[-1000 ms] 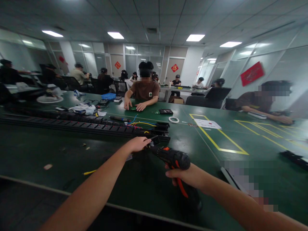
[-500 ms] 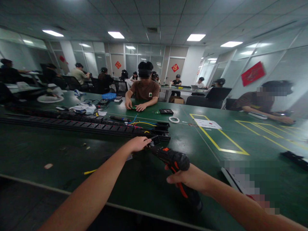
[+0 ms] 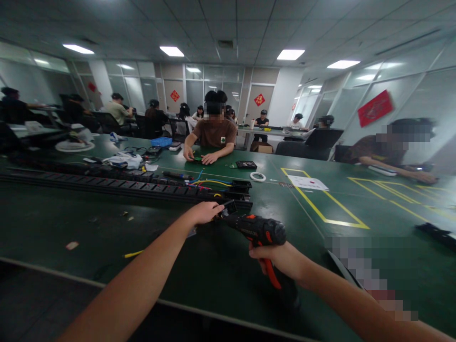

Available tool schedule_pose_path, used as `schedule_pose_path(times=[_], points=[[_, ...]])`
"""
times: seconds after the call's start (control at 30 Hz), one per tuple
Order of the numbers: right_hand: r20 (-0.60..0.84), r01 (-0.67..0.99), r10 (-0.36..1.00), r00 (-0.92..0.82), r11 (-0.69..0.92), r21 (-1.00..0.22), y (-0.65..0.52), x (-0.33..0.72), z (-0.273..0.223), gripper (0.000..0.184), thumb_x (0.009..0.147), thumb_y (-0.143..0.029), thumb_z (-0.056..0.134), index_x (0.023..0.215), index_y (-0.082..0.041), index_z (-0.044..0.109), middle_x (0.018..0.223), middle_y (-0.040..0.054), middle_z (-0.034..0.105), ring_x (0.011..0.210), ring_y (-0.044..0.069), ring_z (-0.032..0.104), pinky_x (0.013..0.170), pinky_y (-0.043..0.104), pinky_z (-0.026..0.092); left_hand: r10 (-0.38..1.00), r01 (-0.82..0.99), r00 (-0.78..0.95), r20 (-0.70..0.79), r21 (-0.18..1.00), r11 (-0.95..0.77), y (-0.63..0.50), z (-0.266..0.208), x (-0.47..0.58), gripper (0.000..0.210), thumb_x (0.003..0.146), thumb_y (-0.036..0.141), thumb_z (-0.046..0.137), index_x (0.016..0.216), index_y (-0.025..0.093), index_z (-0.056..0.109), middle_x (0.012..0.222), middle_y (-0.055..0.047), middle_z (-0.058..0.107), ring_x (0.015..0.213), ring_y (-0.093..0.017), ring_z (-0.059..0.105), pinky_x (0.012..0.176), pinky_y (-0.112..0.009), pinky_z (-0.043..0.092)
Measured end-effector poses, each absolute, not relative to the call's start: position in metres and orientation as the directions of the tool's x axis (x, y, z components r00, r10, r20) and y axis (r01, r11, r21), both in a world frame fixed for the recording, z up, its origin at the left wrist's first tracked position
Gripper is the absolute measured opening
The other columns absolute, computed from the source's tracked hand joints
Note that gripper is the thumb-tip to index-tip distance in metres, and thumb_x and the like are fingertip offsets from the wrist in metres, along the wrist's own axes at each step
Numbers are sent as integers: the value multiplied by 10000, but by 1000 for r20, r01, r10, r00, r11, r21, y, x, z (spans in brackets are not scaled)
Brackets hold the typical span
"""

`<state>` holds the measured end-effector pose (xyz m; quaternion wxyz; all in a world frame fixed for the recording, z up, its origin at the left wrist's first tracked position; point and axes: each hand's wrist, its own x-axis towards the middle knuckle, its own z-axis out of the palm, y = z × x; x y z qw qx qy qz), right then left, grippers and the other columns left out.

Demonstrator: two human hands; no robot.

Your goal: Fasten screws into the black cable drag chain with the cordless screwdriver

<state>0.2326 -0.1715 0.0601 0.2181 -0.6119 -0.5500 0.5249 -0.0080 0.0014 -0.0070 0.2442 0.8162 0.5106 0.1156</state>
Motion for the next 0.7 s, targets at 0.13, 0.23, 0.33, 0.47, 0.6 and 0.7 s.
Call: schedule_pose_path(times=[0.13, 0.23, 0.33, 0.47, 0.6, 0.7], points=[[-388, 441, 907, -164, -284, -852, -172, 232, 60, 263, 675, -363, 680, 857, -178, 640, 545, -47, 576, 519, 140, 576, 529, 247, 432, 889, 776, 453, -64, 520, -358, 0, -5, -9, 622, 982, 669, 273, 1076, 224, 697, 1097, -96, 741, 1001, -269, 679, 866, -327, 479], [-387, 444, 910, -153, -286, -849, -173, 230, 61, 249, 668, -359, 677, 837, -181, 637, 538, -47, 569, 515, 141, 571, 528, 248, 430, 890, 772, 454, -54, 522, -362, 0, -5, -9, 610, 981, 666, 288, 1065, 225, 701, 1084, -94, 744, 997, -270, 684, 850, -324, 488], [-390, 444, 910, -142, -294, -847, -174, 228, 62, 239, 666, -362, 679, 824, -190, 629, 536, -48, 566, 514, 141, 565, 522, 246, 427, 889, 770, 455, -51, 523, -364, 1, -6, -9, 604, 982, 662, 293, 1055, 224, 702, 1082, -93, 745, 983, -265, 689, 841, -319, 493], [-381, 448, 912, -153, -280, -849, -175, 227, 63, 218, 656, -358, 683, 787, -201, 610, 541, -50, 561, 516, 136, 558, 518, 242, 425, 889, 772, 456, -47, 519, -368, 2, -6, -8, 610, 980, 664, 288, 1053, 223, 703, 1087, -99, 746, 984, -272, 690, 849, -326, 492], [-384, 448, 911, -152, -283, -848, -176, 225, 65, 214, 638, -353, 684, 767, -207, 596, 541, -51, 556, 515, 136, 554, 520, 247, 431, 892, 778, 448, -55, 515, -359, 0, -2, -7, 595, 985, 650, 298, 1077, 220, 699, 1117, -105, 741, 1009, -275, 688, 858, -322, 491], [-392, 454, 907, -153, -288, -843, -176, 224, 67, 216, 633, -353, 676, 768, -207, 592, 530, -53, 549, 513, 136, 550, 524, 248, 432, 892, 778, 448, -56, 517, -358, -2, 0, -7, 587, 988, 641, 300, 1084, 219, 697, 1122, -105, 739, 1015, -275, 686, 853, -320, 492]])
